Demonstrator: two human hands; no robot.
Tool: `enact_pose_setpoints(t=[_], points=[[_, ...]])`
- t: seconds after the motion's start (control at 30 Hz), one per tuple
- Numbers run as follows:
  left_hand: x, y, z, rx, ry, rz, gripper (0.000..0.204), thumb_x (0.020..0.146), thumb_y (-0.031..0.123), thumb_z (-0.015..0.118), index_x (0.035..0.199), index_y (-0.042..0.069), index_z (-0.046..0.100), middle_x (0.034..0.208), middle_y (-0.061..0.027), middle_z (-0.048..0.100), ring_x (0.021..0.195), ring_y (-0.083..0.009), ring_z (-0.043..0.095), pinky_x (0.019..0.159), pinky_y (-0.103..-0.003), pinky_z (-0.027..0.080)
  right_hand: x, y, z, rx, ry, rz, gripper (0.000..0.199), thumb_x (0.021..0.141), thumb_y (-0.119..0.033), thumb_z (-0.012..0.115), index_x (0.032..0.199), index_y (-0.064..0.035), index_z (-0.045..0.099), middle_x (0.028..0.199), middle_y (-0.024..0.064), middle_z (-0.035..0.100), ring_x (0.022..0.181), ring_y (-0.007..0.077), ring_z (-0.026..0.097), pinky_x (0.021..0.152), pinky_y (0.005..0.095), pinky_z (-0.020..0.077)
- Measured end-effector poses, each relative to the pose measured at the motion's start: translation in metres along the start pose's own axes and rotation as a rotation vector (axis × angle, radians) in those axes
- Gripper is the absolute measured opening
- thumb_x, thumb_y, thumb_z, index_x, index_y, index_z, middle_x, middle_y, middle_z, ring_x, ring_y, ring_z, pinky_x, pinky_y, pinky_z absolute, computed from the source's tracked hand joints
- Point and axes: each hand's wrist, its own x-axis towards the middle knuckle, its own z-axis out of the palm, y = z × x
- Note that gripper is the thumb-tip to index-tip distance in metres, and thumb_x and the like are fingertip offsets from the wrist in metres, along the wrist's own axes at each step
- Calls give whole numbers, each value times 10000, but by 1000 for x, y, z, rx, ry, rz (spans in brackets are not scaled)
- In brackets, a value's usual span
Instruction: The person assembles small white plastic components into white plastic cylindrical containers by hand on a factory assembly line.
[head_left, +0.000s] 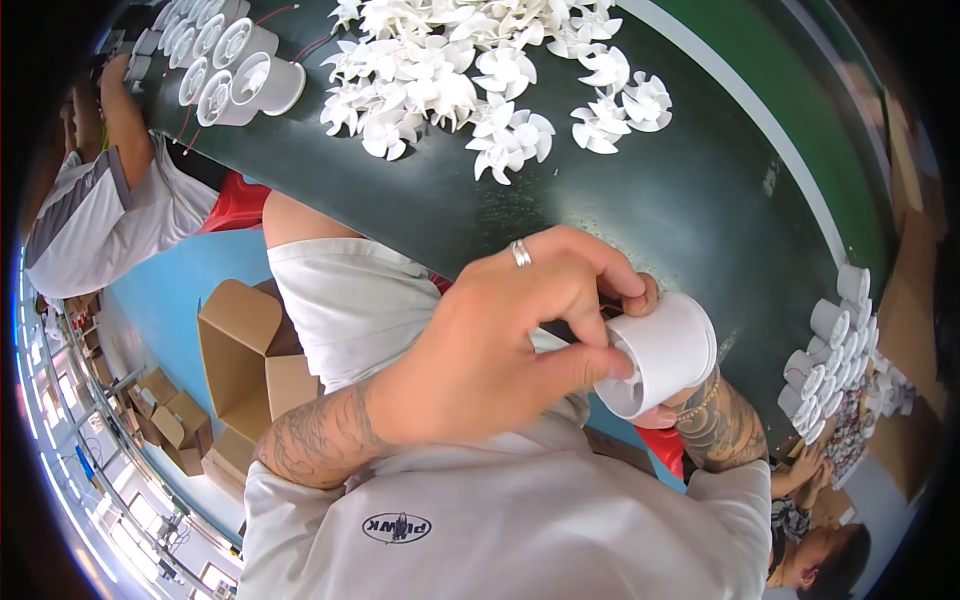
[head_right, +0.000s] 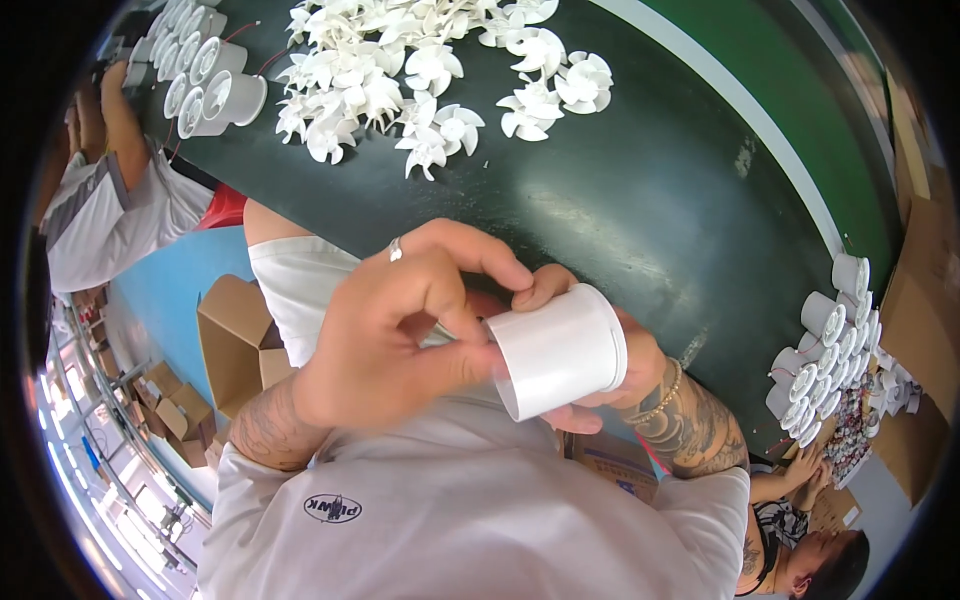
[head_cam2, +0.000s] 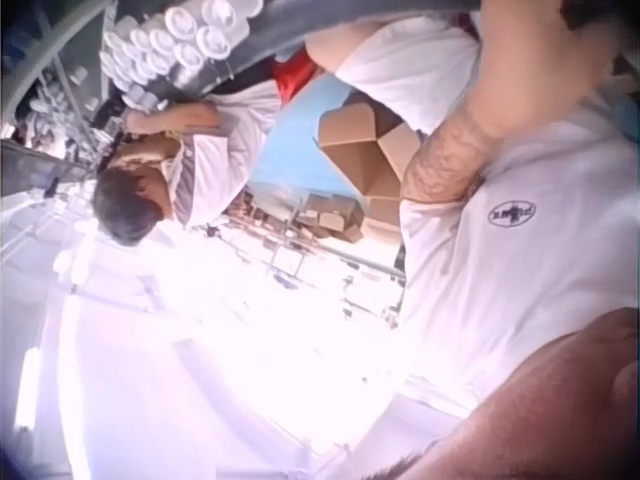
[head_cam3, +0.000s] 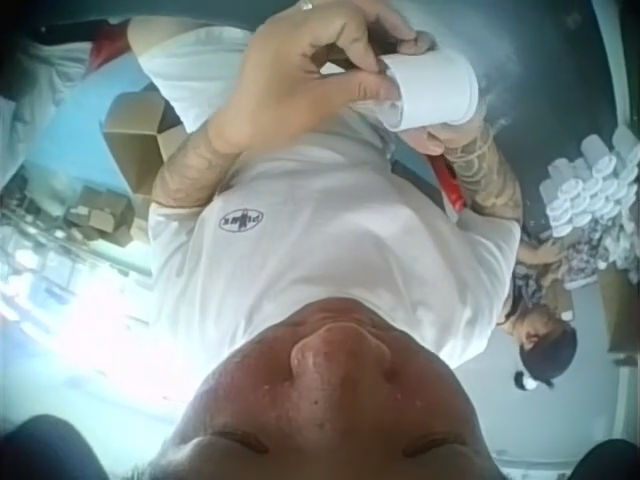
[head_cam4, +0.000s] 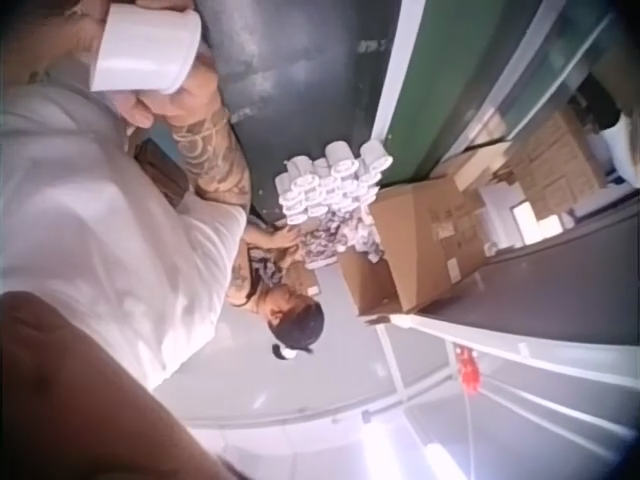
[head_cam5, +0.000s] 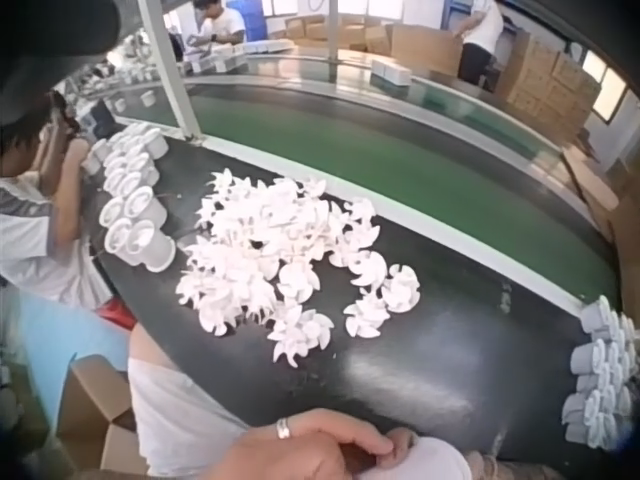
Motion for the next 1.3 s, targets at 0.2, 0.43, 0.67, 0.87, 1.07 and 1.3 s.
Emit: enact_pose_setpoints(t=[0.2,0.43,0.67,0.87,1.07,1.3], points=[[5,12,-3,-9,-36,-48,283,721,-23,819,826,23,561,1193,-172,536,1038,-195,614,841,-321,572,1,7,3,-359,38,-186,535,774,-158,763,1210,-116,455,1219,141,542,1094,361,580,383,392,519],[10,8,-12,144,-64,63,352,715,20,837,989,13,616,1092,-130,582,860,-160,653,764,-299,590,1,10,-6,-476,30,-236,421,781,-173,786,1138,-36,608,1191,80,595,1091,247,583,928,367,472],[7,13,-5,201,-95,-71,425,736,31,782,1121,19,604,1164,-144,609,942,-202,662,749,-324,567,-21,3,-2,-669,367,-8,685,705,-317,800,1253,-71,473,1060,86,559,956,162,585,811,291,505],[-10,13,-18,321,-115,129,569,717,-2,654,1273,8,536,1170,-166,597,989,-345,630,842,-405,530,5,-20,15,-188,188,45,386,1006,-136,455,1358,21,433,1073,63,629,811,120,624,730,247,513],[-36,-17,-15,862,135,322,634,687,122,778,1274,72,546,1193,-169,574,1029,-356,596,871,-413,510,13,-7,58,-799,391,38,551,1022,-257,459,1468,-6,256,1057,146,622,750,157,632,662,266,530],[-95,-80,-217,821,1159,46,445,749,123,811,1095,15,553,1071,-94,614,935,-272,617,832,-375,507,-73,-1,20,-1698,1158,-624,300,959,-68,526,1244,23,554,971,124,625,784,162,599,704,266,501]])
